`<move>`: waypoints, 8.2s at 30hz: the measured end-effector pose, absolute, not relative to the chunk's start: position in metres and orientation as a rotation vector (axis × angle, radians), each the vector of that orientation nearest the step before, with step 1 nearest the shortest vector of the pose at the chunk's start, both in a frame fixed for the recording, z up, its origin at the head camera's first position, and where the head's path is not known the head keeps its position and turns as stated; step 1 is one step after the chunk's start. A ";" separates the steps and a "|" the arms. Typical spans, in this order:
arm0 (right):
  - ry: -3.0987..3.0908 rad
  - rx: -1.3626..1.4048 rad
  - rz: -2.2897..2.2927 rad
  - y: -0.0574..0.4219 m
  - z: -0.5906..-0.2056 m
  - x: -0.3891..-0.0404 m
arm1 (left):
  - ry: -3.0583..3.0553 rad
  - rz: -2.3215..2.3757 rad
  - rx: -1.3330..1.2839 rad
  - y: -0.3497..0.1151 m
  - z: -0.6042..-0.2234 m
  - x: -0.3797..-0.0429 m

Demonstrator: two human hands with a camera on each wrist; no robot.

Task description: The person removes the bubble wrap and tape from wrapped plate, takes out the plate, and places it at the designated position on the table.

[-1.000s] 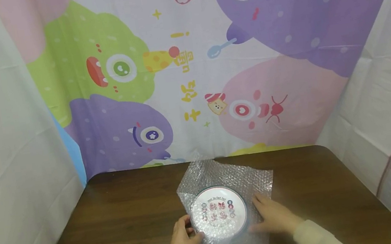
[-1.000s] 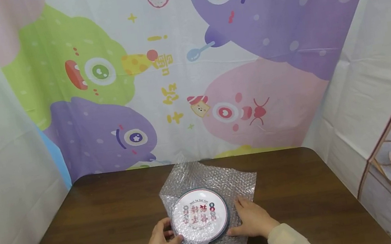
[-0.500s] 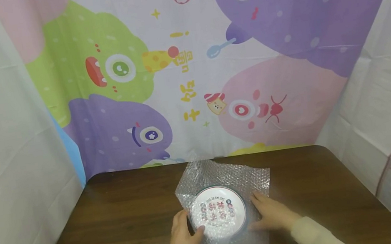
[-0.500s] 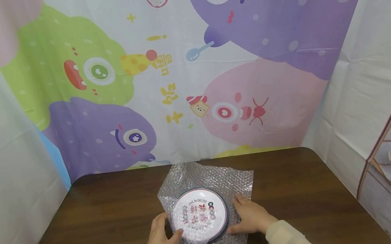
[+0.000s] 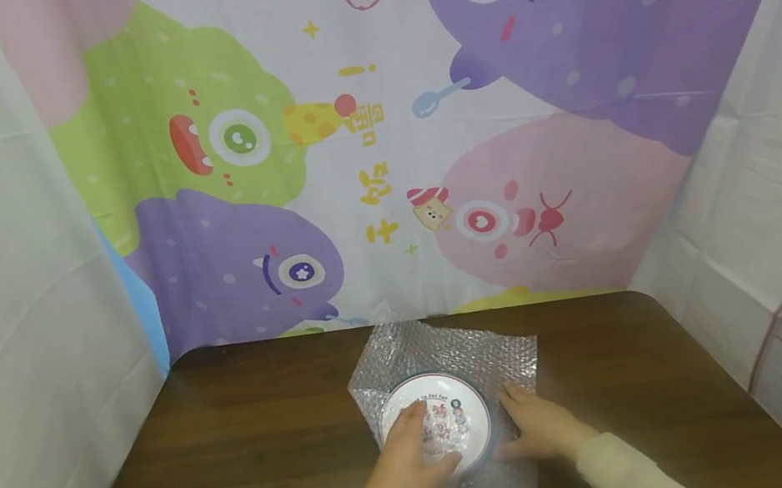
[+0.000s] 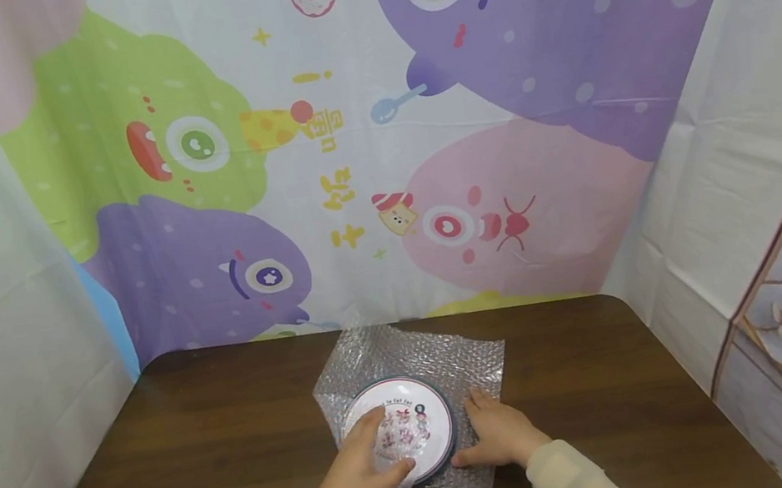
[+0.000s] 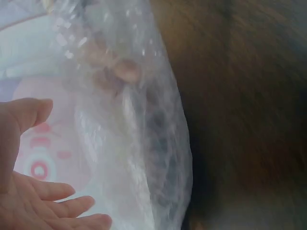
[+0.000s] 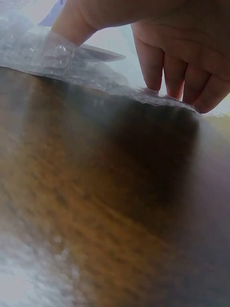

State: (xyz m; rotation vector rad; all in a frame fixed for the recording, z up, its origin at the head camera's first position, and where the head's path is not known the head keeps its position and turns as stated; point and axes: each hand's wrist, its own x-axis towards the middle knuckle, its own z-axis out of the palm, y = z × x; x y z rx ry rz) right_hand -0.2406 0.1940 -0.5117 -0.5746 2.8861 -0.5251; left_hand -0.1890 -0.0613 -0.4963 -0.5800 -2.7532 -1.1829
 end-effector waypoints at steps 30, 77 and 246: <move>2.918 -0.575 -0.507 0.193 -0.511 -0.238 | -2.854 -0.782 -0.641 -0.037 -0.472 -0.183; 2.864 -0.540 -0.552 0.197 -0.518 -0.243 | -2.857 -1.204 -0.237 -0.162 -0.447 -0.150; 2.667 -0.143 -1.376 0.162 -0.524 -0.272 | -3.140 -0.865 -0.450 -0.135 -0.518 -0.170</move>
